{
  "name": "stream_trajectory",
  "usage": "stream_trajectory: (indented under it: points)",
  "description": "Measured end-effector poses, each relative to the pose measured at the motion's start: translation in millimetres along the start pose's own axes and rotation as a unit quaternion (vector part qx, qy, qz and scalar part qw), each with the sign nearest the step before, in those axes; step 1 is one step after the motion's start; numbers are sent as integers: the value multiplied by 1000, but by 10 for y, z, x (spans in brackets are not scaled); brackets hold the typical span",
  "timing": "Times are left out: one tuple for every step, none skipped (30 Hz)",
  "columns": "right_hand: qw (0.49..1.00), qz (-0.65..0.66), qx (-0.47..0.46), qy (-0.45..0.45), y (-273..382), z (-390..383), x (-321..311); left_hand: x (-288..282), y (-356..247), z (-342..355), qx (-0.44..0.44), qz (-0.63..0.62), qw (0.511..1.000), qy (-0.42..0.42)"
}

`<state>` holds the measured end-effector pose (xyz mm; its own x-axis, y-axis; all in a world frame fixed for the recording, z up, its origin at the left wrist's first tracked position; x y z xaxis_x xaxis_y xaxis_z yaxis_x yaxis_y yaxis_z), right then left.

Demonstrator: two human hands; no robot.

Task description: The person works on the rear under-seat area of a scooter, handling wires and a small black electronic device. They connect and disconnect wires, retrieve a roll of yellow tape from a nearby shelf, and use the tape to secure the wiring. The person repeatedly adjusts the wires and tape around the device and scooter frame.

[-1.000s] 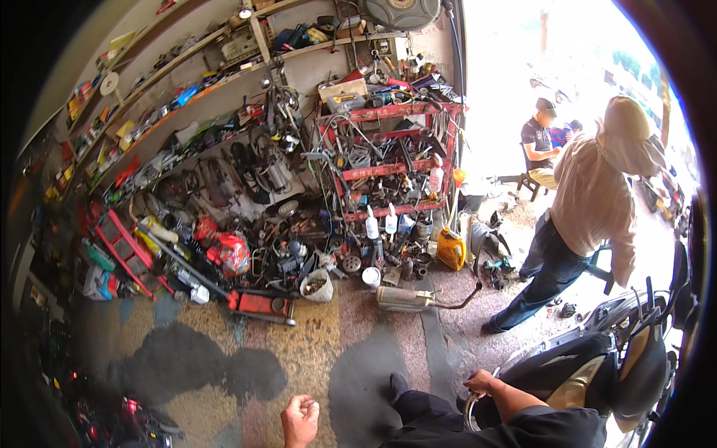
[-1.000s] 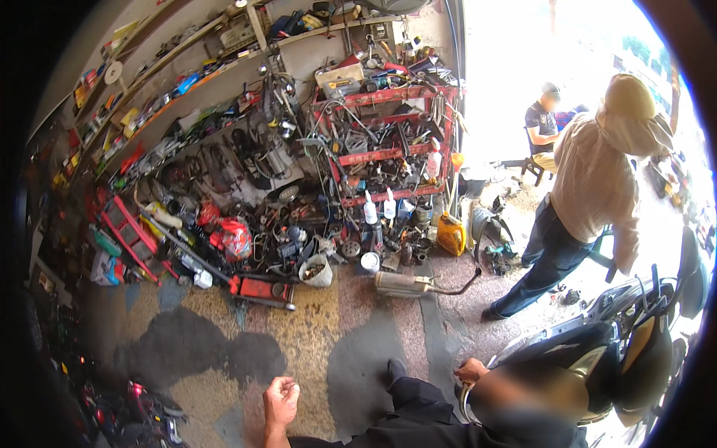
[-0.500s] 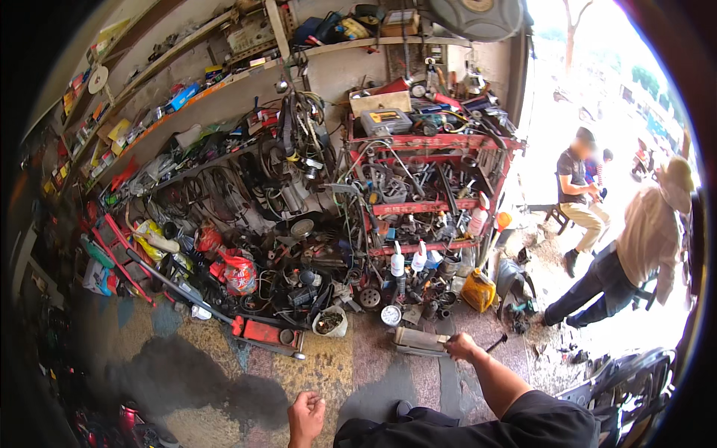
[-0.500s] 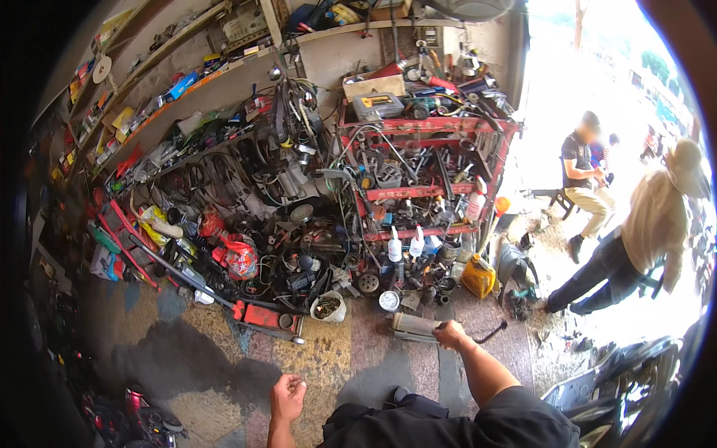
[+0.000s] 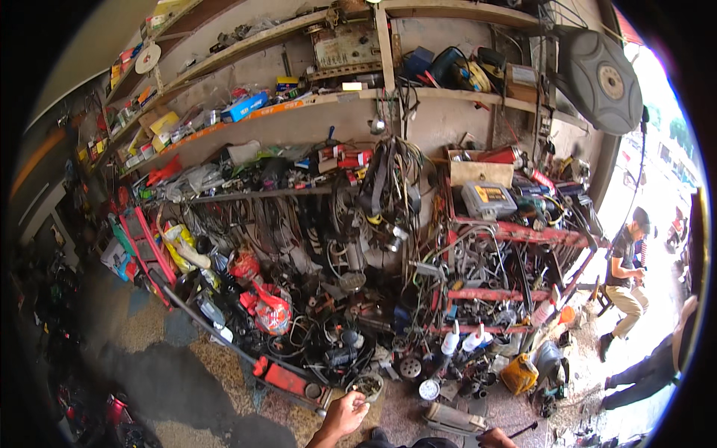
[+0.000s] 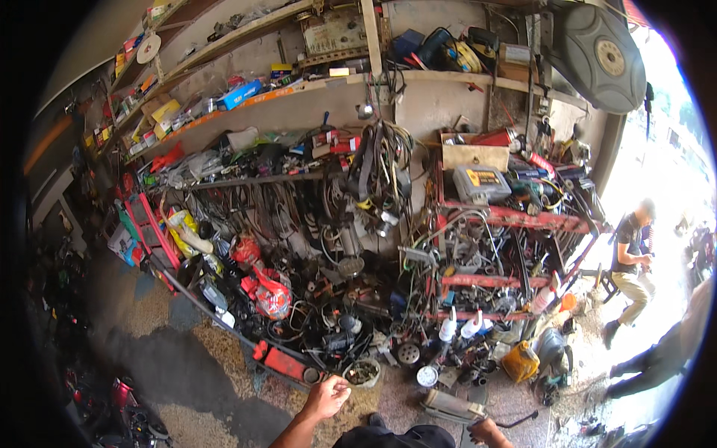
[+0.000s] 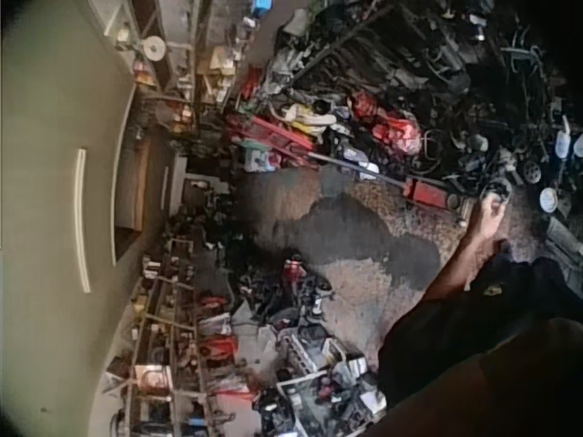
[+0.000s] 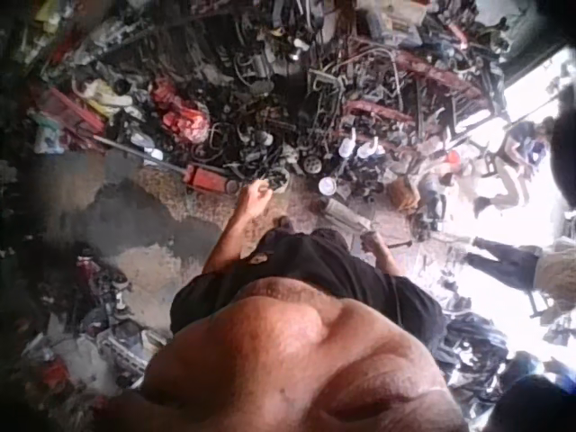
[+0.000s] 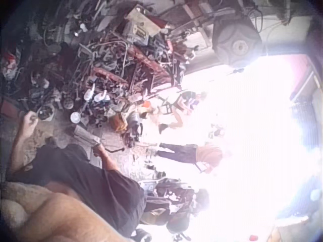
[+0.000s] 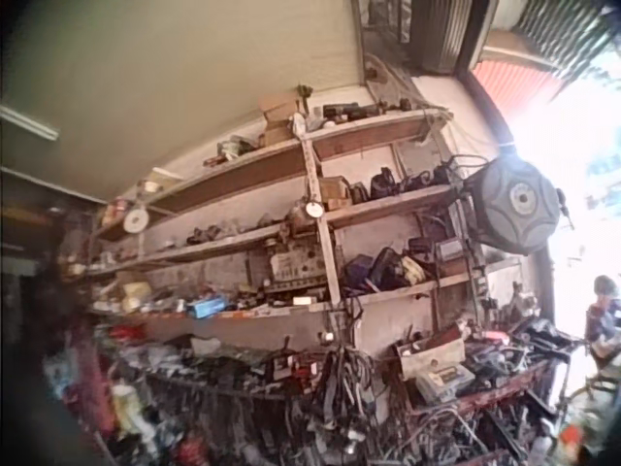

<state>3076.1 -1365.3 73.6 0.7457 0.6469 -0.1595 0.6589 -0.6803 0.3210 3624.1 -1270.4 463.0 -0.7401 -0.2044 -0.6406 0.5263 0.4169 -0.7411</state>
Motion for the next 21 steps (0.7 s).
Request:
stream_trajectory:
  points:
    - [998, 43, -36, 41, 164, 13, 41, -44, -49, 194, -12, -12, 1000, 26]
    - [991, 85, -69, 82, 305, -39, 116, -88, -103, 369, -22, -46, 998, 47]
    - [979, 126, -102, 123, 503, -113, 162, -163, -222, 520, 16, -40, 998, 38]
    - [963, 165, -136, 163, 721, -201, 187, -216, -309, 664, 36, -29, 998, 32]
    - [942, 205, -166, 206, 941, -296, 220, -250, -391, 809, 48, -22, 998, 31]
    - [973, 129, -159, 107, 1100, -297, 113, -283, -449, 915, 50, -22, 998, 28]
    - [990, 46, -133, 8, 1239, -293, 2, -290, -494, 1005, 51, -23, 998, 26]
    - [992, -26, -91, -80, 1365, -295, -97, -294, -545, 1067, 59, -22, 998, 14]
    - [988, -70, -98, -92, 1638, -252, -196, -290, -576, 1115, 55, -48, 997, 8]
    - [971, -157, -168, -67, 1989, -194, -209, -276, -579, 1142, 37, -30, 999, 4]
    - [968, -128, -213, -43, 2217, -186, -216, -265, -599, 1164, 36, -26, 999, 3]
    - [957, -92, -276, -6, 2480, -215, -234, -241, -596, 1170, 22, -15, 1000, -1]
    - [953, -141, -261, -58, 2641, -274, -313, -214, -591, 1184, 9, -37, 999, 4]
    - [950, -157, -248, -108, 2835, -356, -383, -200, -576, 1190, -6, -36, 999, 7]
    - [951, -128, -256, -120, 3017, -470, -414, -200, -590, 1213, -1, -43, 999, 4]
    - [950, -115, -267, -110, 3174, -591, -419, -191, -589, 1243, -5, -40, 999, 1]
    - [958, -83, -252, -107, 3323, -688, -437, -192, -586, 1278, -15, -45, 999, -7]
    - [936, -156, -287, -132, 3512, -816, -427, -192, -588, 1317, -20, -50, 998, -12]
    - [925, -168, -310, -142, 3669, -924, -424, -198, -617, 1342, -4, -29, 999, -20]
    - [941, -129, -279, -144, 3772, -971, -433, -214, -635, 1368, 3, 0, 999, -32]
    - [936, -117, -301, -138, 3908, -1054, -381, -200, -652, 1402, 3, 11, 1000, -26]
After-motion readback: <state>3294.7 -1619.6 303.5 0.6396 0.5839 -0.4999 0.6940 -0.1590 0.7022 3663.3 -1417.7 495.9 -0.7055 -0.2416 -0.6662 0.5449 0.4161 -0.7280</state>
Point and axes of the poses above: each hand's wrist, its own z-axis towards the middle knuckle, its own x-axis out of the palm, y = z × x, the point moved 6 cm from there along z, towards the middle knuckle, and after that the axes turned 6 degrees about z, right-handed, at the moved point
